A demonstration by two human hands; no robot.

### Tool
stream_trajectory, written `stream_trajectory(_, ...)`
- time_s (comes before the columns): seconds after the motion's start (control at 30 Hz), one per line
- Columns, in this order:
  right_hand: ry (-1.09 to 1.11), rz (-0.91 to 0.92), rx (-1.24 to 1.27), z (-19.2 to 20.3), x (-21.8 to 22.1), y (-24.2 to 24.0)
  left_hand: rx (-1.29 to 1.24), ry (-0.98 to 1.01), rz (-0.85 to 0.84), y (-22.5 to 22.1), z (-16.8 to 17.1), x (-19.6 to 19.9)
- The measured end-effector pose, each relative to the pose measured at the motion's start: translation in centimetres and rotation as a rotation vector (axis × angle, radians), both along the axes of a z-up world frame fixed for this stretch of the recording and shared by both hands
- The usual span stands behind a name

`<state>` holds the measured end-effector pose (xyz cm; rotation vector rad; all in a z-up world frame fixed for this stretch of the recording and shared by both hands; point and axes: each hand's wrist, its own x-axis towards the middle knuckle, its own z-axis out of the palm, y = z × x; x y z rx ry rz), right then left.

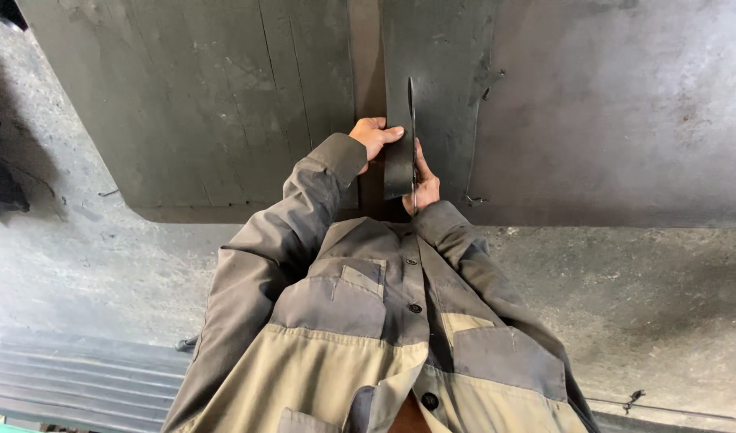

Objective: The recorder is using large scissors to cut strips from a thick black rubber or plastic sheet on a workbench.

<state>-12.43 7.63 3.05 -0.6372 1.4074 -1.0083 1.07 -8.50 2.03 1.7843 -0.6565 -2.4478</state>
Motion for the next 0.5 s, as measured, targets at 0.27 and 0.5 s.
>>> stream_trajectory(0.27, 0.324, 0.235, 0.176, -1.8, 0.0, 1.0, -0.035, -0.102, -0.001, -7.2, 3.5, -2.1)
stream_trajectory(0.5, 0.186, 0.191, -0.054, -1.0, -1.6, -0.2, -0.104, -0.008, 0.031, -6.0, -2.4, -1.4)
